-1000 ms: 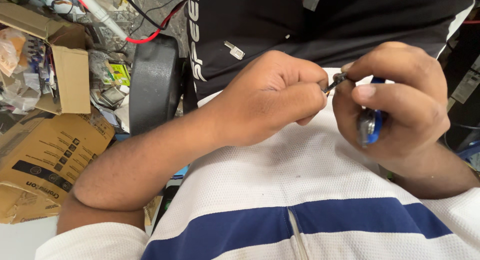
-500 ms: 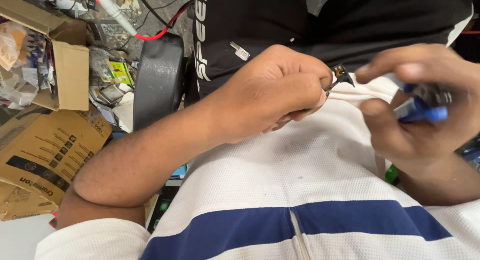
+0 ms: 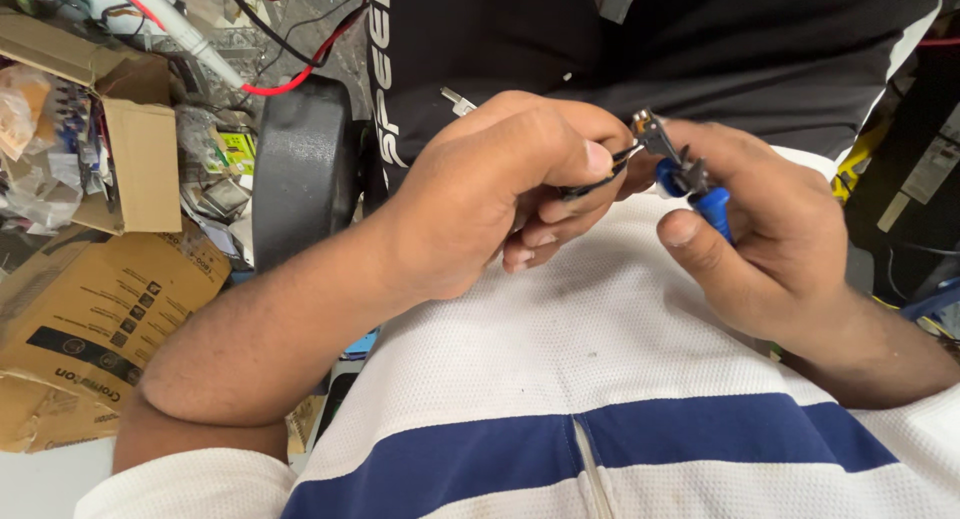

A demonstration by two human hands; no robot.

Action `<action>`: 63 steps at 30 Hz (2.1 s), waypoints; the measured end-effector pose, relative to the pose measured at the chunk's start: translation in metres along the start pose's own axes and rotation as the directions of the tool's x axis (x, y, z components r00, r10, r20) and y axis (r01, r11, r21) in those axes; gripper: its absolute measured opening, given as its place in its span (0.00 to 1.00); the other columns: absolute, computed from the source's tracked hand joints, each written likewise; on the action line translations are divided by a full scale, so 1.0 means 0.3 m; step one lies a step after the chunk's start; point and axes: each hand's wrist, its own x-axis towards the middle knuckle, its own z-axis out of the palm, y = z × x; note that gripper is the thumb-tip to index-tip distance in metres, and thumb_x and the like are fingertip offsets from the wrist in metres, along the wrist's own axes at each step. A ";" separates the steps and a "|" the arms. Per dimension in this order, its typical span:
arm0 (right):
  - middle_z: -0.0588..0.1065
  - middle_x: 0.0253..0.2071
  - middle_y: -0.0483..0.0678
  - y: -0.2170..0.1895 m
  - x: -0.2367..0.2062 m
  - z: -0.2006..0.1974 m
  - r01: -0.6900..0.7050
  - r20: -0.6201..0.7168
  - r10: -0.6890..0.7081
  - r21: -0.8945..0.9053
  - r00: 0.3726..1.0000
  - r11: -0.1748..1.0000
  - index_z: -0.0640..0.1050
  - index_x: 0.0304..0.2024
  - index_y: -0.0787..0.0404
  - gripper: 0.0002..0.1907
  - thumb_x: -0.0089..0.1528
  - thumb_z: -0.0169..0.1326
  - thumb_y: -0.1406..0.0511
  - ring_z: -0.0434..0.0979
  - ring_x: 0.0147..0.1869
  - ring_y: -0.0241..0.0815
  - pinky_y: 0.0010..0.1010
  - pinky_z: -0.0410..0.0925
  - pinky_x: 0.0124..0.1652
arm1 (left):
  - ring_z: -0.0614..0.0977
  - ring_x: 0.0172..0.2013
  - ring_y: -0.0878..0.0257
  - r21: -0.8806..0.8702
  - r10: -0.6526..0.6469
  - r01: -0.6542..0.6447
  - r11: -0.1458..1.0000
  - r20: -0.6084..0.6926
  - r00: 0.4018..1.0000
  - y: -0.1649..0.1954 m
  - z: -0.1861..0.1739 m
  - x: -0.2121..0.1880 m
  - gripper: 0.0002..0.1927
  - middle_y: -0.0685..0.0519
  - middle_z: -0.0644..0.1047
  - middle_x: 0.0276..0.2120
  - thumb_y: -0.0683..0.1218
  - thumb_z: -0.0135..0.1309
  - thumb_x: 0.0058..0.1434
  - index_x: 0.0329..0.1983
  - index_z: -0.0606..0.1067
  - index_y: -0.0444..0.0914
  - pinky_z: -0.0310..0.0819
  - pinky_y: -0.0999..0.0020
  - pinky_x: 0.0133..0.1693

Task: The person sits at a cluttered repair bench and uses blue-handled pliers to trim and strip the small black connector of a phone charging flex cable, working the component piece by piece. They hold the disassembled phone on the bench and reposition the connector repeatedly while cutting away its casing.

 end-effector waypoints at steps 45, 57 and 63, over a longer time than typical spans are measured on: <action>0.78 0.48 0.54 0.063 0.067 -0.061 0.320 0.065 -0.498 -0.836 0.865 0.446 0.81 0.58 0.64 0.19 0.65 0.68 0.69 0.76 0.45 0.50 0.38 0.68 0.43 | 0.76 0.25 0.61 0.956 0.770 -0.289 0.046 0.150 0.620 -0.021 0.050 -0.027 0.08 0.52 0.72 0.28 0.39 0.63 0.66 0.44 0.76 0.34 0.71 0.68 0.26; 0.76 0.46 0.51 0.099 0.042 -0.051 0.265 0.147 -0.619 -0.959 0.771 0.103 0.82 0.62 0.57 0.21 0.66 0.66 0.68 0.73 0.45 0.50 0.38 0.66 0.41 | 0.80 0.28 0.61 0.949 0.760 -0.283 0.141 0.079 0.645 -0.034 0.047 -0.035 0.09 0.51 0.77 0.31 0.39 0.64 0.68 0.47 0.77 0.34 0.75 0.70 0.29; 0.78 0.42 0.47 0.111 0.036 -0.065 0.239 0.212 -0.602 -0.970 0.770 -0.037 0.80 0.61 0.47 0.20 0.66 0.61 0.67 0.72 0.40 0.47 0.35 0.66 0.36 | 0.79 0.25 0.60 0.929 0.731 -0.261 0.263 -0.015 0.682 -0.040 0.054 -0.027 0.07 0.50 0.77 0.27 0.38 0.63 0.63 0.44 0.79 0.33 0.71 0.69 0.25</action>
